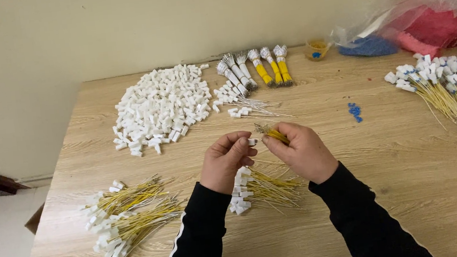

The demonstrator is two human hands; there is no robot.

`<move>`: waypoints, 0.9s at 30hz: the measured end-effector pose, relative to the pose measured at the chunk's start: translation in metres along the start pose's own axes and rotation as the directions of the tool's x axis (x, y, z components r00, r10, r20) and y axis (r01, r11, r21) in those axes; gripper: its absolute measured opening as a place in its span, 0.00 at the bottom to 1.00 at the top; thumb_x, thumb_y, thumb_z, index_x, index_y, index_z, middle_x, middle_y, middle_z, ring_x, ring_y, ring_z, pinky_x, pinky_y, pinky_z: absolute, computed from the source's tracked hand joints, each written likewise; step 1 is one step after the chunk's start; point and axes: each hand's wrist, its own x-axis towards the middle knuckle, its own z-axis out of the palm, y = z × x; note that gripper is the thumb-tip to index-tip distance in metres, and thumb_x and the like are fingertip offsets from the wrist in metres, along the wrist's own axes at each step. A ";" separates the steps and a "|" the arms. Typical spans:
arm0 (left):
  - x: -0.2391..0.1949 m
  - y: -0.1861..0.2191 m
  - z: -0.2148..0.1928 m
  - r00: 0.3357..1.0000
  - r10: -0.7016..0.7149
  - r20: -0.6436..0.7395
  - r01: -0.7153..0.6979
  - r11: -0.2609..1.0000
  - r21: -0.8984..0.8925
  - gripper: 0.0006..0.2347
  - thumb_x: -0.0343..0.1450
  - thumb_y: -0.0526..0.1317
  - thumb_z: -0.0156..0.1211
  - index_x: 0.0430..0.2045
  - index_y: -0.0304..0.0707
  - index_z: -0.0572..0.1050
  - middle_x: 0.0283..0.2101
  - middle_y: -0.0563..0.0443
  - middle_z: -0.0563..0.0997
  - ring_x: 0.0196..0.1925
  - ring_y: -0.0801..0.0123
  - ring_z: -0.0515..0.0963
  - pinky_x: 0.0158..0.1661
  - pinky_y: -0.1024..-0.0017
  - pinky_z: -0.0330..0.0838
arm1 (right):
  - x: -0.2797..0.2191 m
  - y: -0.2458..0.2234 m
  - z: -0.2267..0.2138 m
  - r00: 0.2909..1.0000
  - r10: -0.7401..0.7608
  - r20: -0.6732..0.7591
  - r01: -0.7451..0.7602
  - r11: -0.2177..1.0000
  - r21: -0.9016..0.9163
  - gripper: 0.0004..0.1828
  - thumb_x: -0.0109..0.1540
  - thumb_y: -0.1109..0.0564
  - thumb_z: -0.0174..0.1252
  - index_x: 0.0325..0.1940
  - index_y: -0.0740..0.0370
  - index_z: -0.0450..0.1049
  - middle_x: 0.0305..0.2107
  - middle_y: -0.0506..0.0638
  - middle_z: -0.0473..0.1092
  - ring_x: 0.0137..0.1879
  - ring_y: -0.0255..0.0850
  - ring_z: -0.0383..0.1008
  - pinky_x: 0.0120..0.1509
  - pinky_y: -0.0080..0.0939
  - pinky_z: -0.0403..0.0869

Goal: Assembling white plastic connectors onto yellow wires at a workbench

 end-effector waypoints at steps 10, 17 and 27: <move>0.003 -0.001 -0.004 1.000 -0.026 0.008 0.026 0.995 -0.094 0.12 0.69 0.38 0.61 0.41 0.27 0.74 0.33 0.38 0.81 0.32 0.62 0.84 0.28 0.77 0.80 | -0.001 -0.005 0.004 0.999 0.035 0.032 -0.037 0.997 0.066 0.07 0.60 0.59 0.58 0.31 0.65 0.75 0.14 0.45 0.60 0.24 0.31 0.57 0.26 0.30 0.57; 0.002 -0.001 -0.007 0.999 -0.031 0.011 0.032 0.995 -0.099 0.11 0.70 0.37 0.60 0.41 0.29 0.75 0.33 0.39 0.81 0.32 0.62 0.84 0.28 0.77 0.80 | 0.000 -0.011 0.004 0.998 0.030 0.054 -0.036 0.994 0.104 0.05 0.60 0.60 0.60 0.31 0.65 0.76 0.14 0.43 0.60 0.23 0.30 0.56 0.26 0.28 0.56; 0.000 0.003 -0.002 0.998 -0.050 0.032 0.053 0.994 -0.095 0.10 0.70 0.38 0.60 0.40 0.30 0.75 0.34 0.39 0.81 0.32 0.64 0.84 0.29 0.77 0.80 | 0.000 -0.005 -0.001 0.997 0.057 0.044 -0.061 0.995 0.082 0.05 0.59 0.60 0.59 0.31 0.64 0.75 0.15 0.41 0.59 0.23 0.29 0.56 0.26 0.28 0.56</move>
